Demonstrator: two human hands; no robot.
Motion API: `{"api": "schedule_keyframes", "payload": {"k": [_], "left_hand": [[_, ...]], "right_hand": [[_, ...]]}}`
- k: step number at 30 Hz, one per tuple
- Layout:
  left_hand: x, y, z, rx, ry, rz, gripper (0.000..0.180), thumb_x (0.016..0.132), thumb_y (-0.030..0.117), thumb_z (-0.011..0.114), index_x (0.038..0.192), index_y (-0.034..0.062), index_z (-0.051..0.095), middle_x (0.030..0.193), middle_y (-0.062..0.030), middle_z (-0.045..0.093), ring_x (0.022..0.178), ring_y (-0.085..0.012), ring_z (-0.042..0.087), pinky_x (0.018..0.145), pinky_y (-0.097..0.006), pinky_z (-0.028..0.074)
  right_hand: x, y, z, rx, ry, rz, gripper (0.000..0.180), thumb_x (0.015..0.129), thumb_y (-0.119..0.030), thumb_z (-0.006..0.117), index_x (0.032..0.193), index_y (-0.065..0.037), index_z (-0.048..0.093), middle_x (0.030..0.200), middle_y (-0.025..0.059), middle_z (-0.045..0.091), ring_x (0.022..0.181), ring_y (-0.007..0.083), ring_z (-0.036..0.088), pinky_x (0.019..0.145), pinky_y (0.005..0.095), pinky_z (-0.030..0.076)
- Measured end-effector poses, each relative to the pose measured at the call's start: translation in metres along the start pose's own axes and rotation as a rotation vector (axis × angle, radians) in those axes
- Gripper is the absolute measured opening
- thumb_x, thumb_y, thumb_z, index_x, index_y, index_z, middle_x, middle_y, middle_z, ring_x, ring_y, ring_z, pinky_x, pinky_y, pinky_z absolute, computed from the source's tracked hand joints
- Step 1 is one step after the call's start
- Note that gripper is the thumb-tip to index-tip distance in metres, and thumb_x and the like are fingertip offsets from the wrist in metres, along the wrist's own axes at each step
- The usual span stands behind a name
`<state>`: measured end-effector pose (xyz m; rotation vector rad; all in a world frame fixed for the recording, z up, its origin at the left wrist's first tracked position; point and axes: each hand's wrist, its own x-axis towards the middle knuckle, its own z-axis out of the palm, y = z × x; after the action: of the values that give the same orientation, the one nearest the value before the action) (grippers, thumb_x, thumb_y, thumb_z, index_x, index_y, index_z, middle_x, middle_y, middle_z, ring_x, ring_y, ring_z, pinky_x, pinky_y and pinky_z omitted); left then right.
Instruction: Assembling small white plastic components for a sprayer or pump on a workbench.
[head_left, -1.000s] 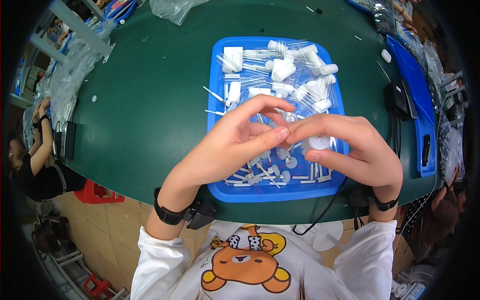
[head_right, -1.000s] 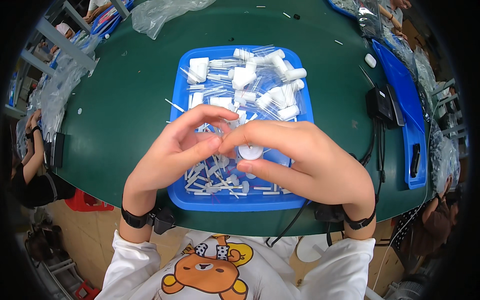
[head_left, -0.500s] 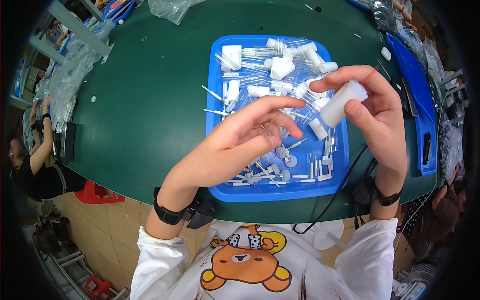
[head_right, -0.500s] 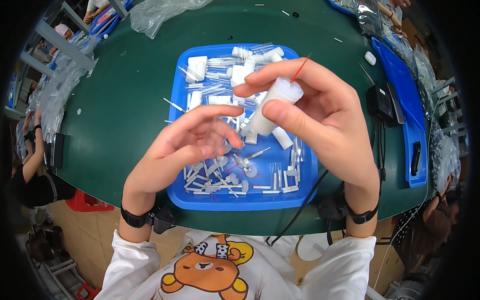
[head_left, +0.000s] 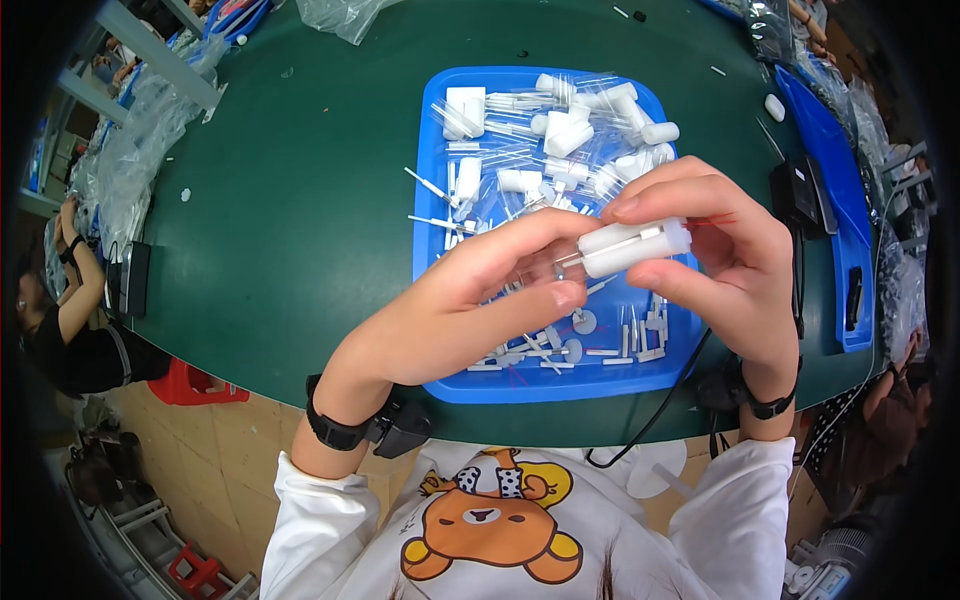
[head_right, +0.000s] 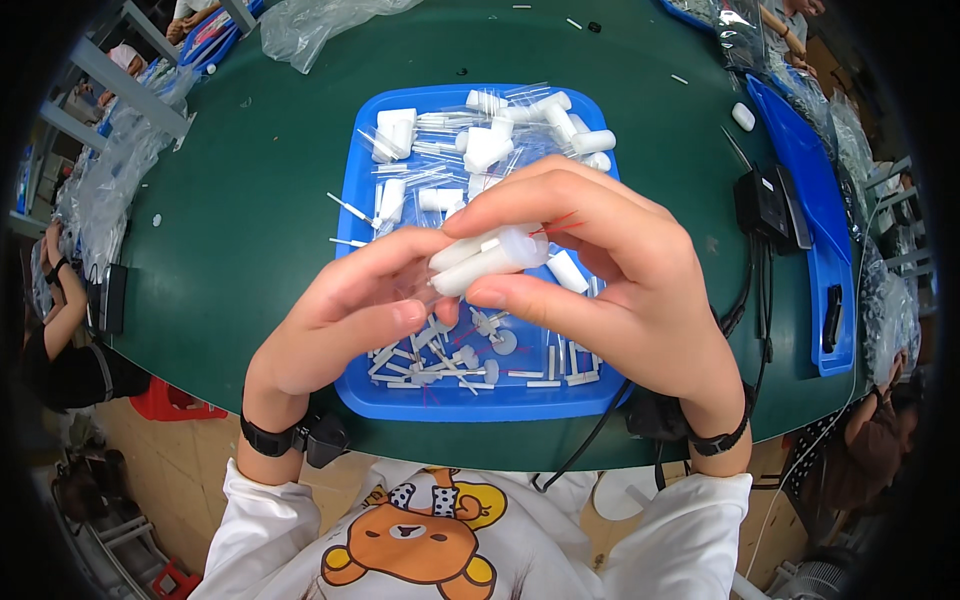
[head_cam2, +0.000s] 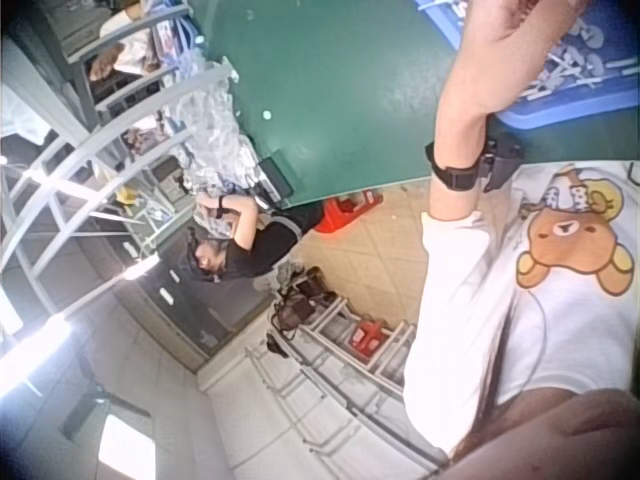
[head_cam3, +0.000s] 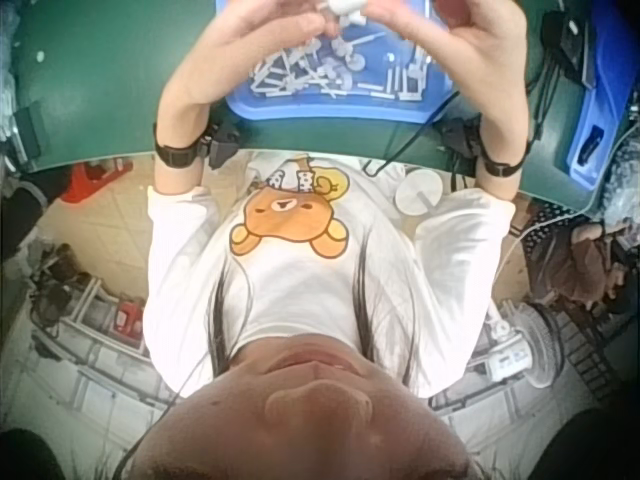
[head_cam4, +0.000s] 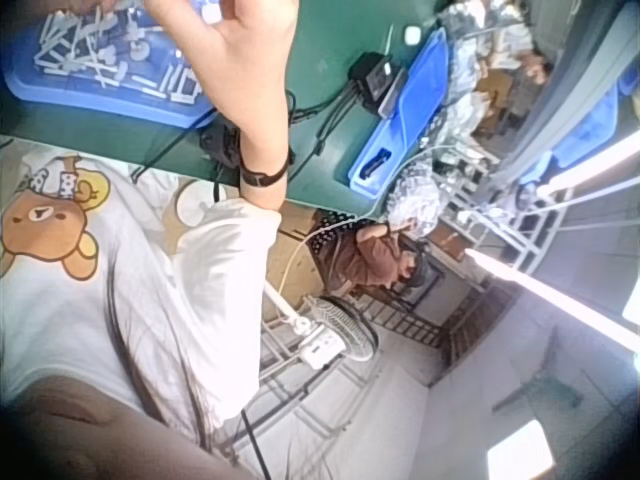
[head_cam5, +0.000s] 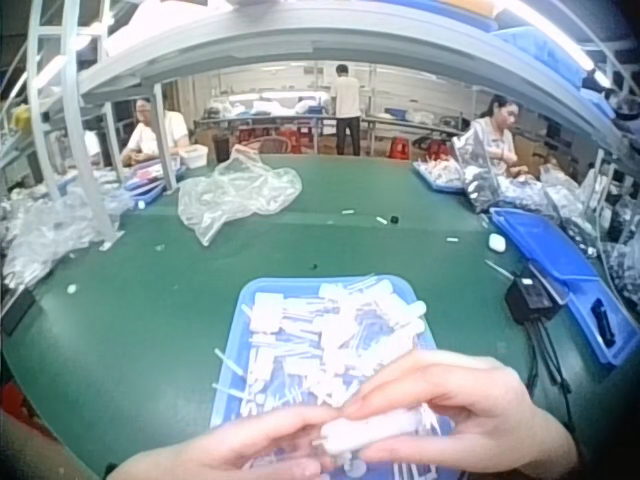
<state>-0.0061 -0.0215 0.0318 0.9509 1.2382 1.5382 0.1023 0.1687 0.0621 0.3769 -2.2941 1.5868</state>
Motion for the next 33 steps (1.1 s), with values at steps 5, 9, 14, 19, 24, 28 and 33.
{"api": "schedule_keyframes", "payload": {"k": [5,9,14,19,24,28,33], "left_hand": [[0.0,-0.005,-0.002,0.162,0.001,0.034,0.042,0.089,0.007,0.061,0.127,-0.0018,0.046,0.105,-0.0018,0.054,0.088,-0.0072,0.049,0.075,-0.021,0.041],[0.002,-0.001,-0.001,0.314,0.031,-0.006,0.035,0.087,0.01,0.063,0.119,-0.0005,0.053,0.093,-0.0001,0.055,0.079,-0.0072,0.049,0.068,-0.023,0.041],[0.002,0.001,-0.005,0.609,-0.018,0.067,0.022,0.086,0.01,0.063,0.106,0.0004,0.058,0.086,-0.0017,0.057,0.073,-0.0078,0.049,0.063,-0.023,0.04],[0.0,0.004,-0.001,0.455,-0.021,-0.038,0.025,0.087,0.009,0.062,0.11,0.0001,0.055,0.093,-0.0025,0.058,0.08,-0.008,0.052,0.067,-0.024,0.043],[0.0,-0.007,0.001,0.342,0.028,0.048,0.02,0.088,0.014,0.061,0.101,0.0013,0.052,0.076,-0.0037,0.051,0.065,-0.009,0.044,0.057,-0.025,0.037],[-0.001,-0.01,0.004,0.217,0.037,0.07,0.019,0.091,0.017,0.057,0.102,0.0017,0.053,0.081,-0.0026,0.053,0.068,-0.009,0.046,0.06,-0.024,0.039],[0.003,-0.003,-0.001,-0.142,-0.126,-0.137,0.054,0.096,0.037,0.042,0.128,-0.0058,0.044,0.091,-0.0088,0.058,0.084,-0.0138,0.056,0.07,-0.025,0.043]], "right_hand": [[-0.001,-0.002,-0.001,-0.154,-0.035,0.038,0.03,0.072,0.007,0.07,0.101,0.003,0.061,0.101,0.0145,0.061,0.095,0.0218,0.06,0.083,0.0313,0.047],[-0.002,-0.001,0.003,-0.234,-0.038,0.011,0.026,0.073,0.008,0.069,0.097,0.003,0.061,0.098,0.0139,0.062,0.092,0.021,0.06,0.081,0.0301,0.048],[-0.002,-0.001,0.011,-0.234,-0.058,-0.045,0.024,0.073,0.008,0.069,0.096,0.004,0.061,0.097,0.0137,0.062,0.091,0.0207,0.06,0.08,0.0295,0.048],[-0.008,0.001,0.022,-0.011,0.084,0.038,0.026,0.073,0.007,0.071,0.096,0.004,0.061,0.096,0.014,0.063,0.091,0.0211,0.061,0.08,0.0298,0.049],[-0.008,0.004,0.023,-0.12,0.037,0.012,0.028,0.07,0.008,0.072,0.097,0.004,0.063,0.098,0.0144,0.064,0.093,0.0207,0.061,0.081,0.0295,0.048],[-0.005,0.006,0.02,-0.186,0.01,-0.033,0.033,0.07,0.004,0.074,0.101,0.004,0.064,0.099,0.0137,0.064,0.094,0.0212,0.059,0.082,0.0302,0.045],[-0.001,0.006,0.016,-0.145,0.001,-0.014,0.043,0.079,-0.011,0.068,0.118,0.005,0.057,0.11,0.015,0.06,0.1,0.0202,0.056,0.087,0.0306,0.042]]}}
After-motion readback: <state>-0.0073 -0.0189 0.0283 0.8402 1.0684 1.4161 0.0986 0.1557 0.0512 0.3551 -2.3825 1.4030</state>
